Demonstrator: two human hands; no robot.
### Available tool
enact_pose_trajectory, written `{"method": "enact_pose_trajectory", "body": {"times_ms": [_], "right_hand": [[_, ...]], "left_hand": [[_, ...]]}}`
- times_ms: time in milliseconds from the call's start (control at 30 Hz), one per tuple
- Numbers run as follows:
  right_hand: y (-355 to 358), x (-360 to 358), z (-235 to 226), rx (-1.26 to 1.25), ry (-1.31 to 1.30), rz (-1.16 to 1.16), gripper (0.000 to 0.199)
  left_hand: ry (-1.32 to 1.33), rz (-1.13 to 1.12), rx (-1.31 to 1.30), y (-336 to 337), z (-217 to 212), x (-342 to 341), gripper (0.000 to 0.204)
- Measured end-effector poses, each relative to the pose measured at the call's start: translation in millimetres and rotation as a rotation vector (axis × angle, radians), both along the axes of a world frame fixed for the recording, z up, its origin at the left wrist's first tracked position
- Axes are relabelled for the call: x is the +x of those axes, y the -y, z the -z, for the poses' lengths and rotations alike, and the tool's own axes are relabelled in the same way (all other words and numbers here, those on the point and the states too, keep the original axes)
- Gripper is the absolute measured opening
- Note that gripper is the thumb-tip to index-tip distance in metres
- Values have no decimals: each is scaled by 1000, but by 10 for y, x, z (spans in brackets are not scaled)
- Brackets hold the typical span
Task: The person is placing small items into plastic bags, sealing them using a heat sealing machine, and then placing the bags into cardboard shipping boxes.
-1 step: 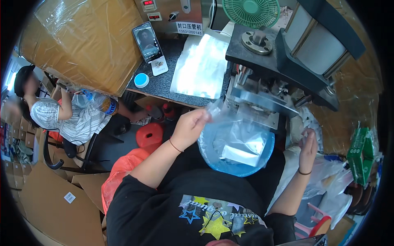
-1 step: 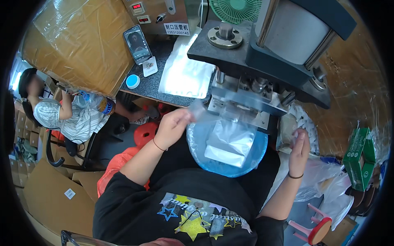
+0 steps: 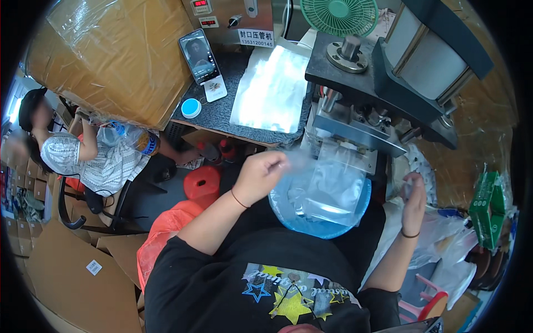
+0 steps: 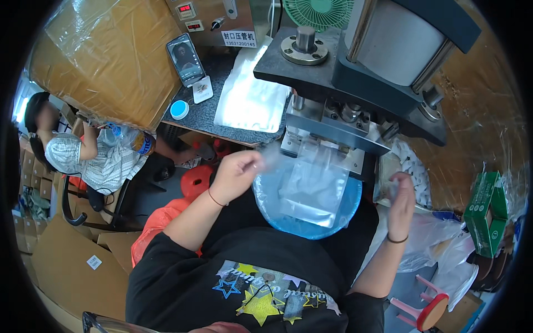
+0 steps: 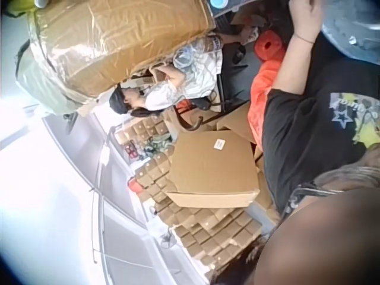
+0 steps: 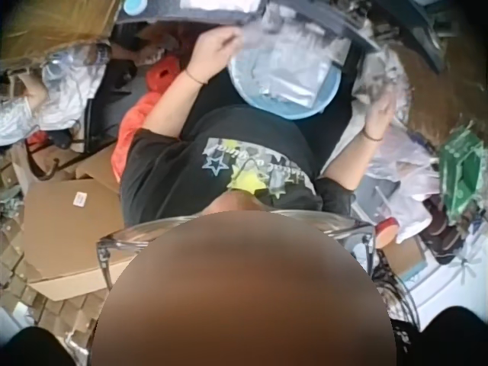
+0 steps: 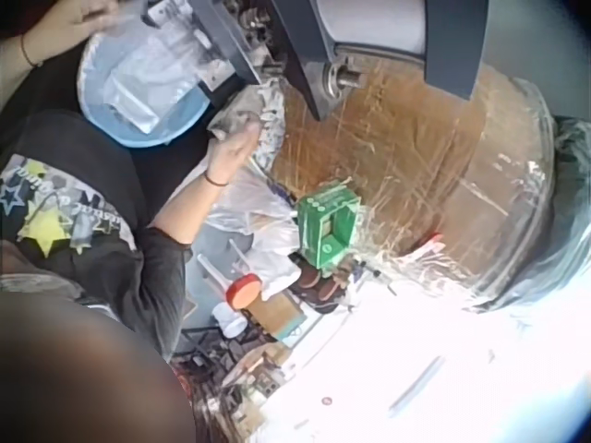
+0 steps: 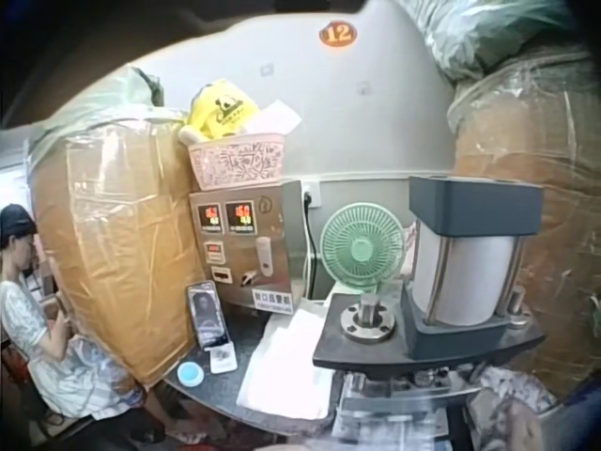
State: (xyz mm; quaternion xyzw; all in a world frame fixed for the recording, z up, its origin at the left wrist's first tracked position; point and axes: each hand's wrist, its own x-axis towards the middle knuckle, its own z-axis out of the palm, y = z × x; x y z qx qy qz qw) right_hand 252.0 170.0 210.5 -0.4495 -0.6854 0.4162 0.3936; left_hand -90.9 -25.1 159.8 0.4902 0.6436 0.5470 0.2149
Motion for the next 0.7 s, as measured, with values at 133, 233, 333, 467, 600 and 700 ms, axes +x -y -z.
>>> {"method": "enact_pose_trajectory", "body": {"times_ms": [133,233,333,467,600,700], "right_hand": [[415,-536,-194,386,37,-379,15],[531,-653,-317,301,15,-430,12],[618,-798,-454,380,49,-454,7],[507,-540,-464,434,315,-536,9],[376,-489,-401,495,391,-682,18],[255,-398,-408,414,385,-373,28]], "left_hand": [[-92,254,-165,-68,-244,416,10],[-127,365,-141,-126,-173,704,13],[324,555,-280,-129,-20,862,18],[776,795,-375,-131,59,933,26],[957,836,-538,-125,20,1030,27],[968,757,-532,-208,96,931,26]]}}
